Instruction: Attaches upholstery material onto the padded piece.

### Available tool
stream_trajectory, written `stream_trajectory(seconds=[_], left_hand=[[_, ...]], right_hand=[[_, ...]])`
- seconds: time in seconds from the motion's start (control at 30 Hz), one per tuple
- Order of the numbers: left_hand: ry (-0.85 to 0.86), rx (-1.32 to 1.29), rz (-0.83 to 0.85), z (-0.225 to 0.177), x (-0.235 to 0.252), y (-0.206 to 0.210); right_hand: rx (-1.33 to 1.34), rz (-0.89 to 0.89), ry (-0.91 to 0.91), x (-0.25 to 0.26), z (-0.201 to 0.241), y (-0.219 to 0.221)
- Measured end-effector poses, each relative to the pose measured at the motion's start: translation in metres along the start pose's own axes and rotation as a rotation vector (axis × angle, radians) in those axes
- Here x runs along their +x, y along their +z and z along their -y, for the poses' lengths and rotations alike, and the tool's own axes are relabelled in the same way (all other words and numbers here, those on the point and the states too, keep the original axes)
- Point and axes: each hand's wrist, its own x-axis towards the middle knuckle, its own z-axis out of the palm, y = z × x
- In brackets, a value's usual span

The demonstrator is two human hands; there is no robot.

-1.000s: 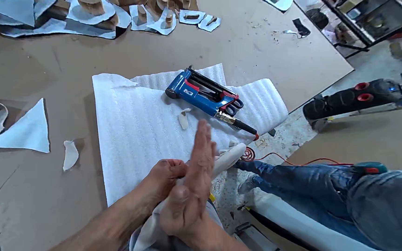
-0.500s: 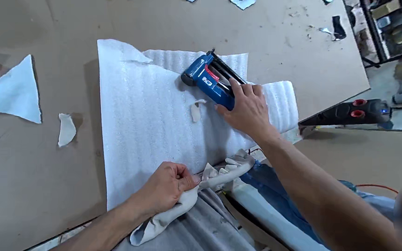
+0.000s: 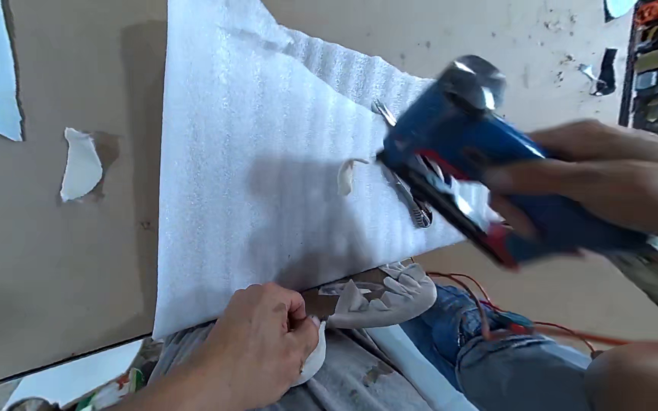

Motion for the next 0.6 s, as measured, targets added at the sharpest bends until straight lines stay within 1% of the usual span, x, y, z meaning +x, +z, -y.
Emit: stream_trajectory(seconds=[0.07, 0.13, 0.2, 0.23, 0.27, 0.33, 0.4, 0.6], left_hand=[[-0.010, 0.018, 0.079, -0.002, 0.000, -0.004], [-0.005, 0.040, 0.133, -0.001, 0.000, -0.005], [0.009, 0.053, 0.133, 0.000, 0.000, -0.004], [0.023, 0.062, 0.125, 0.002, 0.000, -0.004], [0.038, 0.072, 0.117, 0.003, 0.000, -0.003], [0.045, 0.091, 0.132, 0.003, 0.000, -0.002], [0.034, 0.114, 0.166, 0.001, 0.001, -0.004], [0.021, 0.138, 0.190, -0.001, 0.003, -0.006]], right_hand=[[0.209, 0.199, 0.133, -0.031, 0.016, 0.005], [0.380, 0.384, 0.211, -0.042, 0.008, 0.017], [0.523, 0.623, 0.241, -0.034, -0.007, 0.027], [0.579, 0.719, 0.252, -0.025, -0.012, 0.033], [0.612, 0.778, 0.281, -0.018, -0.013, 0.039], [0.618, 0.842, 0.315, -0.005, -0.010, 0.050], [0.563, 0.893, 0.306, 0.004, -0.008, 0.055], [0.541, 0.939, 0.328, 0.009, -0.011, 0.064]])
